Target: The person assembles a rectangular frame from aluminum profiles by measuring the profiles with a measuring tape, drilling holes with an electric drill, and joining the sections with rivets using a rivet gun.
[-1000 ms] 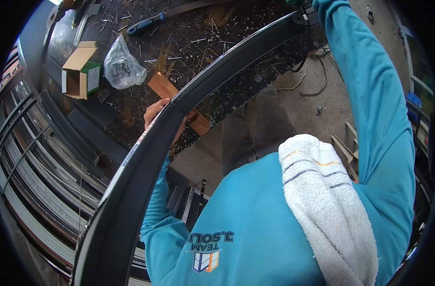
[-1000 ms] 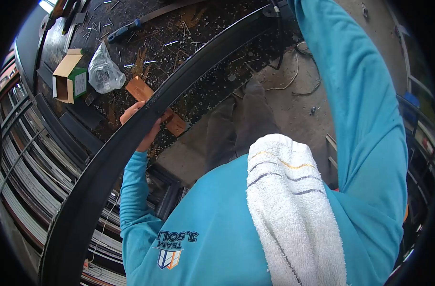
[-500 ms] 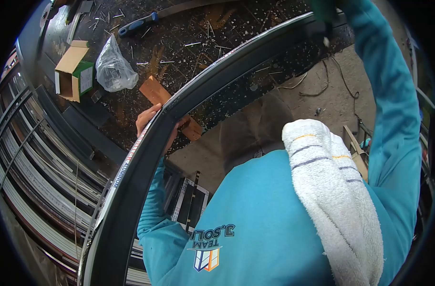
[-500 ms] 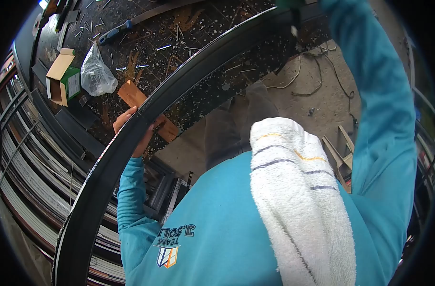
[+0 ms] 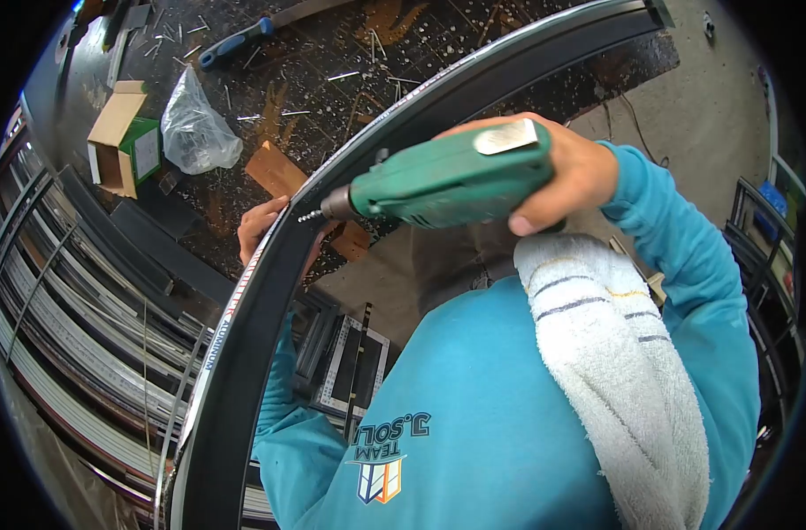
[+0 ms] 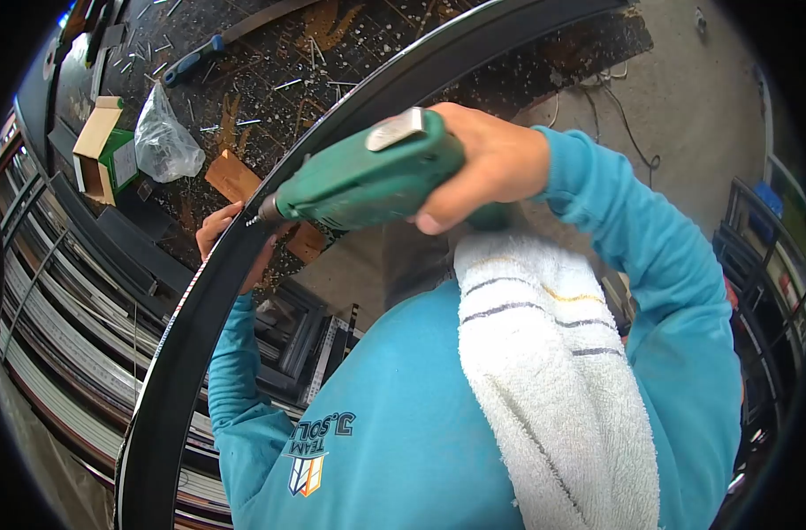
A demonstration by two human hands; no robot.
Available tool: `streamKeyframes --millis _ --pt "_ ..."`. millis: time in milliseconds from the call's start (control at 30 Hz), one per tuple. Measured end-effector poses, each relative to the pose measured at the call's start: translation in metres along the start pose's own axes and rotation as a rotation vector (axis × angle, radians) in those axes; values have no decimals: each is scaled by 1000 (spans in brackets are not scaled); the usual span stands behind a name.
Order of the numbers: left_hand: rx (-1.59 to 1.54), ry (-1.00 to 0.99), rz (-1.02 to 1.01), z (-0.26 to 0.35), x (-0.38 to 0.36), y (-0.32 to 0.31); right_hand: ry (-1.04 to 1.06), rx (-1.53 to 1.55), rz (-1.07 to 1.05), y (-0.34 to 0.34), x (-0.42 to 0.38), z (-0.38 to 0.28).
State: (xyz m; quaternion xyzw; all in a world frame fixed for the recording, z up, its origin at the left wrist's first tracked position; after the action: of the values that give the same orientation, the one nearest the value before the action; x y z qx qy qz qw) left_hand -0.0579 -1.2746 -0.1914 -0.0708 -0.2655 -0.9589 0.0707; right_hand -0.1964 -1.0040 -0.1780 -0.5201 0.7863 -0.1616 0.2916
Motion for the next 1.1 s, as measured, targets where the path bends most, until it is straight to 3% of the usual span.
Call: streamKeyframes --millis 67,167,467,567,733,933,1000,1100 --pt "57 -14 -35 1 4 -1 -65 28 48 -2 8 7" --pt "111 -36 -36 4 4 -3 7 -67 65 2 17 17" --pt "72 -25 18 -1 1 -4 -215 -79 -7 -6 26 15" --pt "89 -39 23 -2 2 -5 -55 -127 4 -8 28 10" --pt "100 -129 100 -6 -3 -6 -90 -152 16 -20 27 -3" --pt "108 -83 83 -10 -4 -4 -54 -146 53 -26 30 -8" --pt "119 -88 57 -6 1 -4 -146 -158 22 -31 31 -13" --pt "74 -103 88 -9 -3 -3 -59 -125 98 -28 31 -12"
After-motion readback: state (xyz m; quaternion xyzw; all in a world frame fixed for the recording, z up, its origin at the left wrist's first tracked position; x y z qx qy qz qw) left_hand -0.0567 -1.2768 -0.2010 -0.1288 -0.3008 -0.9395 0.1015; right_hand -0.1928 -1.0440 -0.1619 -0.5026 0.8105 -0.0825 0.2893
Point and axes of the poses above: each hand's wrist, its own x-axis towards the middle knuckle, its own y-axis out of the back of the hand, z = x × y, the point moved 8 cm from there along x, towards the middle knuckle, and after that the axes turned 5 degrees about z, right-handed, at the moved point
